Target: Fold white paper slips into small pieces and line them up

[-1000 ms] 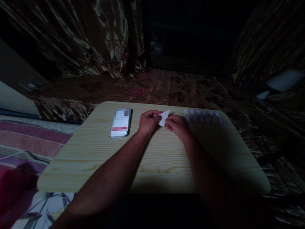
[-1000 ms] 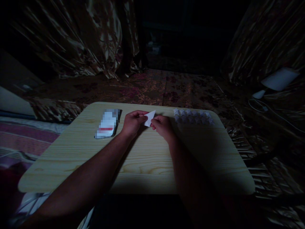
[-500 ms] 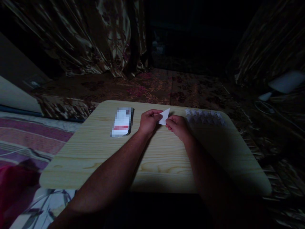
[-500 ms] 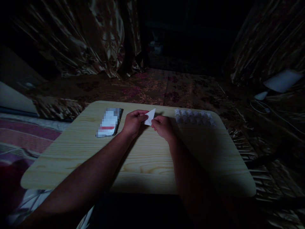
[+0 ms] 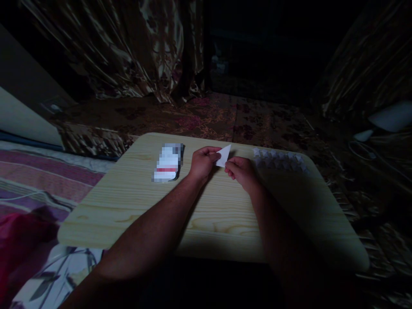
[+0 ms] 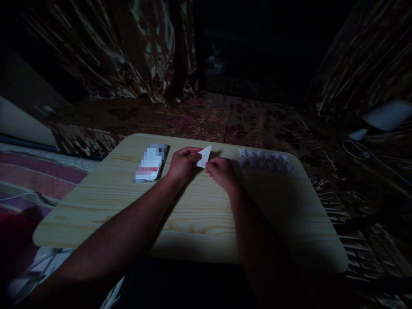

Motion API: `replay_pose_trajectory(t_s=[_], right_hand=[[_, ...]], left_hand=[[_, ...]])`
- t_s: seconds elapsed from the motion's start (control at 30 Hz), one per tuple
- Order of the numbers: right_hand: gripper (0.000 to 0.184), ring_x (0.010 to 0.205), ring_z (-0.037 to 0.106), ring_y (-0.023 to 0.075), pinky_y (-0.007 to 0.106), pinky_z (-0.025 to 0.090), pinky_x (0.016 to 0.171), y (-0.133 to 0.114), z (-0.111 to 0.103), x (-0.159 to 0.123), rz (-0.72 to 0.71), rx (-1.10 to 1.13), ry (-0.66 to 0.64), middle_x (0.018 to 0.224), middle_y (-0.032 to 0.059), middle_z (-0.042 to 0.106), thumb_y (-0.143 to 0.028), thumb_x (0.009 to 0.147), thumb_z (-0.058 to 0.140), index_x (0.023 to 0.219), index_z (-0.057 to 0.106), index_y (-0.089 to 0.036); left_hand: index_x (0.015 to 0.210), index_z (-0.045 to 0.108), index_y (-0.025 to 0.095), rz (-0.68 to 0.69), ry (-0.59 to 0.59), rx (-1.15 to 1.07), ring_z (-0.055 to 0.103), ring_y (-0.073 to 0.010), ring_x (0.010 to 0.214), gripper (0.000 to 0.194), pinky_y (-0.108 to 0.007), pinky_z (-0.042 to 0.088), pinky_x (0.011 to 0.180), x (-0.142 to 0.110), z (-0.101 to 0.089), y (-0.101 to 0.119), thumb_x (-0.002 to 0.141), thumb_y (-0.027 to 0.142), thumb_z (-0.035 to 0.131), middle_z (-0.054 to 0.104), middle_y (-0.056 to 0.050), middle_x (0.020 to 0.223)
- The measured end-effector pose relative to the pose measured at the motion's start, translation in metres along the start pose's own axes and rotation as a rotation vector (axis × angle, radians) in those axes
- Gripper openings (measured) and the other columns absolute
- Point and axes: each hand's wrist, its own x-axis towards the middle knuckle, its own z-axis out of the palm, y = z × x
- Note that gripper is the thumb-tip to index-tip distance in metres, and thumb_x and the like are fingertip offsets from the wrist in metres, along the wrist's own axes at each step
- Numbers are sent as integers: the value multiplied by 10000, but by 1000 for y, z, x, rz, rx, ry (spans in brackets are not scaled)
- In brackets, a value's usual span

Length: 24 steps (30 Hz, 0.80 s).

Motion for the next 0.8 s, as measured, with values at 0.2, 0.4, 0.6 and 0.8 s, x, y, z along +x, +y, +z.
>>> replay_pose_trajectory(t_s=[0.2, 0.4, 0.6, 0.8], right_hand=[[188, 446, 446, 78, 204, 319, 405, 1, 1, 0, -9, -21, -17, 546, -36, 563, -350, 744, 586, 665, 567, -180], [175, 455, 460, 86, 212, 322, 414, 3, 2, 0, -15, -28, -30, 569, -28, 584, -346, 733, 591, 686, 592, -178], [160, 452, 457, 91, 220, 318, 421, -1, 1, -2, -19, -44, 3, 540, -27, 579, -330, 700, 623, 654, 599, -179], [250, 465, 465, 90, 225, 318, 427, -10, 1, -6, -40, -49, -1, 581, -6, 610, -406, 760, 607, 680, 622, -170]], left_hand=[[834, 727, 128, 6, 3, -18, 593, -139, 575, 275, -261, 449, 566, 2, -1, -2, 570, 201, 743, 693, -41, 680], [831, 725, 132, 17, 22, -48, 595, -134, 582, 276, -263, 455, 584, 2, -1, -1, 565, 199, 741, 698, -38, 690], [841, 720, 134, -4, -1, -63, 593, -134, 587, 277, -259, 450, 578, 0, -1, 0, 574, 207, 744, 690, -32, 678], [851, 714, 127, -4, -63, -89, 574, -118, 570, 285, -248, 426, 564, -3, 1, -2, 581, 211, 754, 681, -25, 676]])
